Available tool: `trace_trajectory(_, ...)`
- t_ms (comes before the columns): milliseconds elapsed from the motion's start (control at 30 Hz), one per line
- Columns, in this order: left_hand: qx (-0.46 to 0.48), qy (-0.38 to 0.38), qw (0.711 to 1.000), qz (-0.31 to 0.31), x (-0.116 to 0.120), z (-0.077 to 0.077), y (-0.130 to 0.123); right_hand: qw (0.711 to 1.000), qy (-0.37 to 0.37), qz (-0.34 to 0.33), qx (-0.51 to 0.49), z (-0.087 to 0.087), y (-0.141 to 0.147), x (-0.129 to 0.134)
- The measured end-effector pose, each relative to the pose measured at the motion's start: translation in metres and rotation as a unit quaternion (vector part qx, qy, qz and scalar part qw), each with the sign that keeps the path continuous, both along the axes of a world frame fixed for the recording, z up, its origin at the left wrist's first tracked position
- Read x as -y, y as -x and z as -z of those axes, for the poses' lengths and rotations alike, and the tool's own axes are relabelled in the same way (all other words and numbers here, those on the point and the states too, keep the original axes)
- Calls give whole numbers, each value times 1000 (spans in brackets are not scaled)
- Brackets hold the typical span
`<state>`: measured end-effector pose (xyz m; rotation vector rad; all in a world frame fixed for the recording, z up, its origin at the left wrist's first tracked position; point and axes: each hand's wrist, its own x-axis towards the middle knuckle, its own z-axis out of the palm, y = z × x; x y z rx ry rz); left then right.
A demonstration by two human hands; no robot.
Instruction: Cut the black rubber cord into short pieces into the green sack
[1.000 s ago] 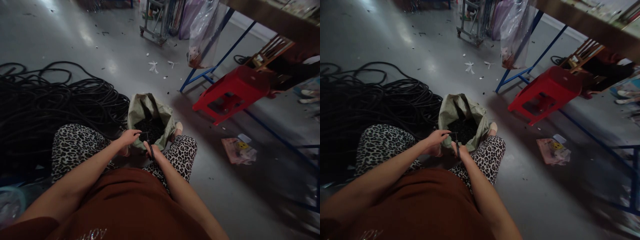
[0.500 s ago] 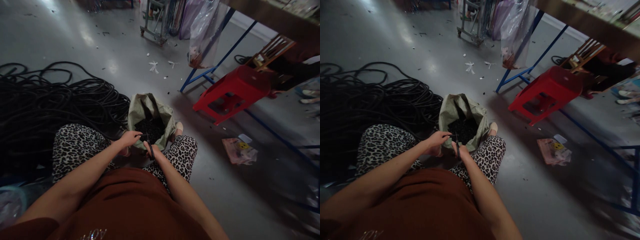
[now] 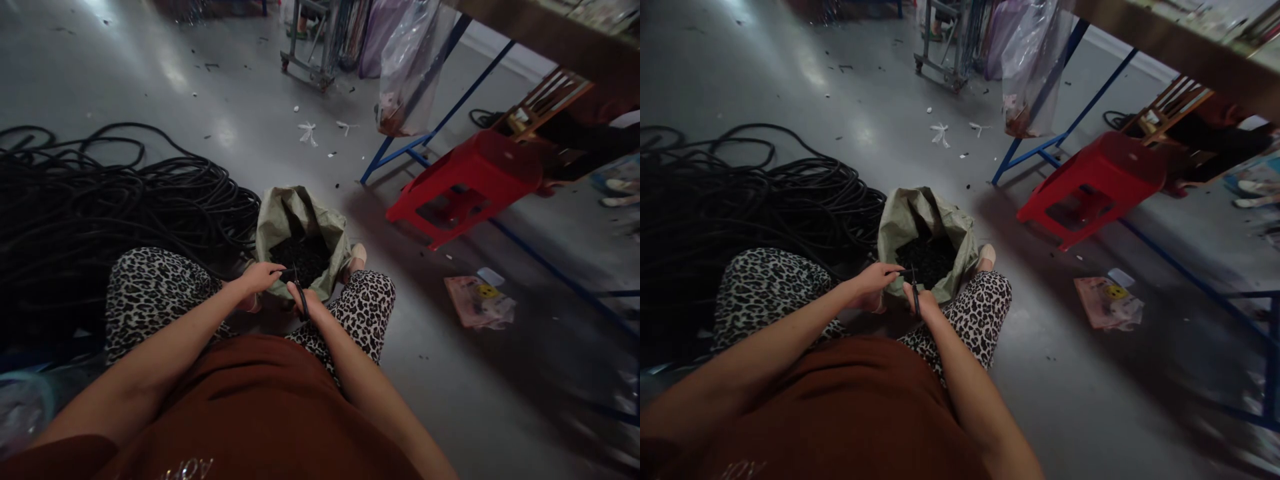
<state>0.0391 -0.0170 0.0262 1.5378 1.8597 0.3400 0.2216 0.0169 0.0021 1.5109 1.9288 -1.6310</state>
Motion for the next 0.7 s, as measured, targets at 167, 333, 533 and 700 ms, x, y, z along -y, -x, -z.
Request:
trace_trajectory(167,-9,3,1000,-5,-1,2,1,1000,-30,-9,-3,-2,-2,3)
trace_trajectory(333,4,2,1000,-11,-1,5,1,1000,-6,7,4,-9,-1,5)
trace_trajectory(533,1,5,1000,-13,-3,2,0,1000,6,23,-8,-14,-1,7)
trace_trajectory(700,10,9,1000,-21,-5,3,1,1000,-9,24,-15,-15,-2,8)
